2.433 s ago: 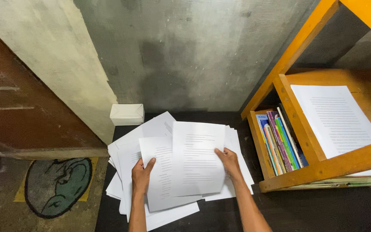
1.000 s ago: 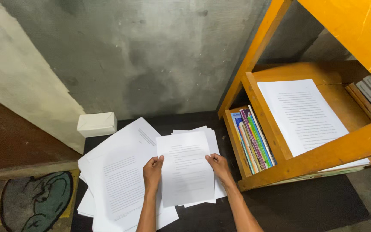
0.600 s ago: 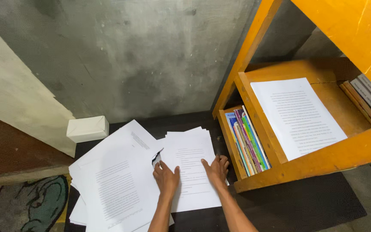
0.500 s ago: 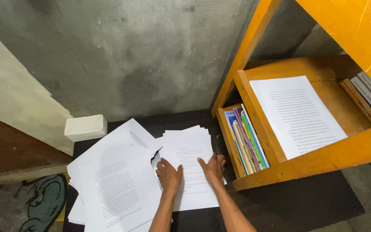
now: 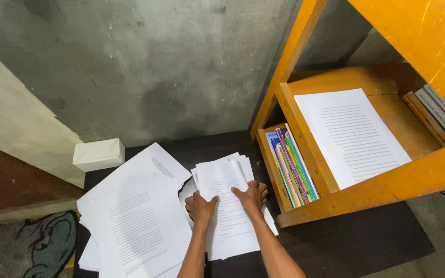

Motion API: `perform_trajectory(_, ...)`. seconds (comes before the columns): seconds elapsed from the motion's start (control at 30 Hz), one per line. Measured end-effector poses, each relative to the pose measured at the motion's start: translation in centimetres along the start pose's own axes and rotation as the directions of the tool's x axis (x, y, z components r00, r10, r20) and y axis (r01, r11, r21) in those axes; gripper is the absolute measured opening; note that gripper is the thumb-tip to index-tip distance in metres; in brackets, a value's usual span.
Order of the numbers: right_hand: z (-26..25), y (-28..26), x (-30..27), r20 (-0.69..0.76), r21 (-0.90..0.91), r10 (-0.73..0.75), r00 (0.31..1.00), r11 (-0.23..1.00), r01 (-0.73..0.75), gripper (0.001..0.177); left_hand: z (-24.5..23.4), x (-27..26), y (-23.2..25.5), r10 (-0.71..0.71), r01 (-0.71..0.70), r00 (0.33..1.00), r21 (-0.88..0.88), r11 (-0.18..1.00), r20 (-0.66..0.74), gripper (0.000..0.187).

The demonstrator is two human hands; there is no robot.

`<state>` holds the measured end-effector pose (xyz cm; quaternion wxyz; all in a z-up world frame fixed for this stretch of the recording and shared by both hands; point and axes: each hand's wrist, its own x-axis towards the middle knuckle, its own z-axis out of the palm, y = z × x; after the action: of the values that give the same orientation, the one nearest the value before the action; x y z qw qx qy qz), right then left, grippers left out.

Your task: The person flips through several books and printed documents on a desk by hand, then places them one at a time onto a wooden shelf.

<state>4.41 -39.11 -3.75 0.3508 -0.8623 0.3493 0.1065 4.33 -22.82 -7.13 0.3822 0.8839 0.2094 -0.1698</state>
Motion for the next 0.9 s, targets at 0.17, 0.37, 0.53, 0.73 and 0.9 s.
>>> perform_trajectory(0.17,0.2,0.8,1.1,-0.015,0.154,-0.03,0.999,0.988,0.032,0.108,1.8,1.0,-0.8,0.01,-0.013,0.998,-0.046,0.999,-0.058,0.092)
perform_trajectory(0.37,-0.5,0.4,0.7,0.043,0.068,0.043,0.998,0.997,-0.046,0.106,3.8,3.4,-2.4,0.1,-0.134,0.983,-0.241,0.961,-0.151,0.115)
perform_trajectory(0.53,-1.3,-0.7,-1.7,0.019,-0.057,0.026,0.999,0.998,-0.025,0.09,2.0,1.3,-0.3,-0.04,0.035,0.998,-0.114,0.993,-0.043,0.093)
perform_trajectory(0.73,-0.1,0.5,-0.6,0.0,-0.083,-0.03,1.0,0.996,0.03,0.103,0.5,0.0,2.0,-0.058,0.058,0.998,-0.038,0.998,-0.008,0.083)
perform_trajectory(0.9,-0.2,1.7,1.6,0.013,-0.001,0.067,0.998,0.998,-0.067,0.112,1.3,-0.1,2.2,0.062,-0.064,0.997,-0.035,0.997,-0.046,0.094)
